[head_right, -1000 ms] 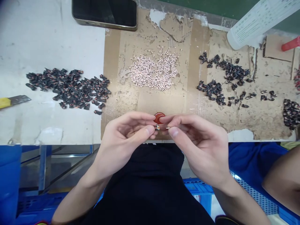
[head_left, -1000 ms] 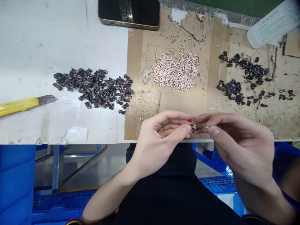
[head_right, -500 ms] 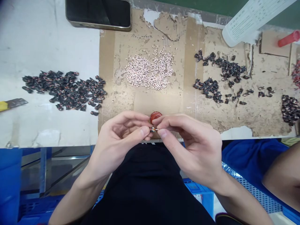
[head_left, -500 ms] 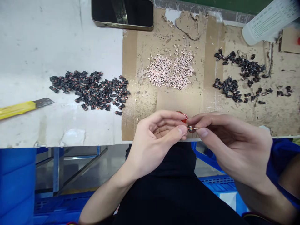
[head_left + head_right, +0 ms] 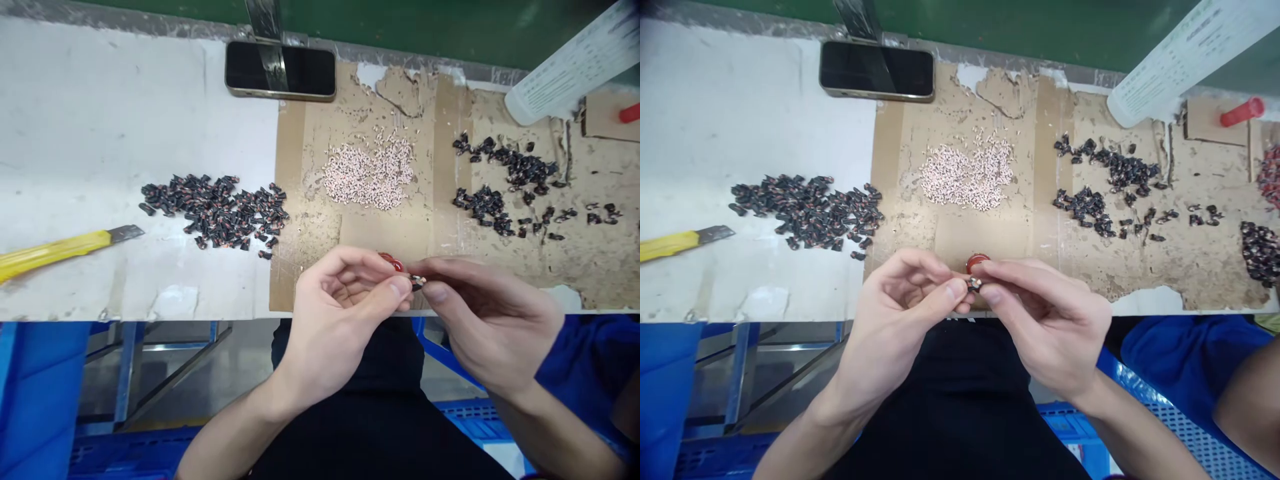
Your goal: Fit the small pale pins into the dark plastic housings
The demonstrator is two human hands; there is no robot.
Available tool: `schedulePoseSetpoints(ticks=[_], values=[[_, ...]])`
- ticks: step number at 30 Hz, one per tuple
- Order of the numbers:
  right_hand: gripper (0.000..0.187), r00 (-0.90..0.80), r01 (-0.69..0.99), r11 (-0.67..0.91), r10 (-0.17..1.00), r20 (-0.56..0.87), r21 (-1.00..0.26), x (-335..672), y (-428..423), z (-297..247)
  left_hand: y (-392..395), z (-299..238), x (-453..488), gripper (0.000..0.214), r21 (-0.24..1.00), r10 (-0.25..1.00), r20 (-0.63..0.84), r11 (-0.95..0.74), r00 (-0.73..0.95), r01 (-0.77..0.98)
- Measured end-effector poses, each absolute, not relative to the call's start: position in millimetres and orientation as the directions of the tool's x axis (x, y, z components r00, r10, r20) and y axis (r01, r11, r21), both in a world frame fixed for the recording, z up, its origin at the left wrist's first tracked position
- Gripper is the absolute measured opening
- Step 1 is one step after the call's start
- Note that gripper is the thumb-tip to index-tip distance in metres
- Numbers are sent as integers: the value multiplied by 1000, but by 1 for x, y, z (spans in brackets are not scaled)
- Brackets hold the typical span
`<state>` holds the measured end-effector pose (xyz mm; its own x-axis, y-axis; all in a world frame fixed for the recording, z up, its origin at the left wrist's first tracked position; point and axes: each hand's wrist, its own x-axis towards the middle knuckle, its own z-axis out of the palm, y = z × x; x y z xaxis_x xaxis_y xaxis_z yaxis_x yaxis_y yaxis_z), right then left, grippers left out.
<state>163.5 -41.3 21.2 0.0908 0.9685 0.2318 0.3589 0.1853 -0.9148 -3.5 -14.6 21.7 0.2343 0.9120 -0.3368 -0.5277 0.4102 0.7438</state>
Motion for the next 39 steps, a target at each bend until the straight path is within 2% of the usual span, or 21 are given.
schedulePoseSetpoints(ticks=[5,9,12,14,16,17,19,20,21,22,24,25,27,30,35,39], values=[[39,101,464,262,933,344,-846,164,-40,16,-16,24,3,23,717,912,-354,407,207,-565],[35,134,468,241,932,337,-851,161,-42,15,-18,22,5,35,732,906,-391,414,165,-540],[45,137,484,210,940,311,-849,158,-46,21,-19,23,6,42,702,882,-427,462,198,-541],[49,77,518,226,948,308,-825,162,-45,25,-19,22,6,42,701,873,-422,484,242,-524],[40,24,561,241,952,306,-792,174,-38,22,-17,19,0,35,776,885,-372,463,281,-429],[33,25,586,236,951,309,-775,184,-32,18,-16,16,-5,30,848,911,-320,398,262,-349],[30,107,646,212,926,362,-733,212,-17,2,-15,7,-23,24,986,985,-127,138,117,-90],[35,127,699,184,919,374,-691,230,-9,-7,-15,1,-34,23,995,1000,22,-22,0,99],[36,108,772,158,922,372,-616,248,-1,-15,-15,-6,-47,21,939,978,186,-150,-90,309],[29,63,844,162,916,395,-511,266,6,-23,-15,-13,-60,20,843,953,280,-185,-118,505],[21,-40,923,174,930,367,-342,293,17,-30,-16,-26,-82,16,630,942,327,-164,-69,759],[20,-75,940,187,928,364,-285,301,21,-31,-17,-32,-91,15,553,945,325,-155,-40,819],[21,-122,945,229,909,399,-233,301,29,-28,-18,-38,-101,14,466,937,350,-156,-19,871],[18,-171,920,320,848,502,-226,266,45,-23,-20,-38,-105,11,437,932,363,-160,-11,885],[20,-355,870,445,864,358,-210,195,76,-21,-22,-30,-104,12,455,952,307,-160,15,876],[21,-418,851,488,853,314,-192,178,86,-23,-23,-28,-105,16,506,971,230,-66,-60,860]])
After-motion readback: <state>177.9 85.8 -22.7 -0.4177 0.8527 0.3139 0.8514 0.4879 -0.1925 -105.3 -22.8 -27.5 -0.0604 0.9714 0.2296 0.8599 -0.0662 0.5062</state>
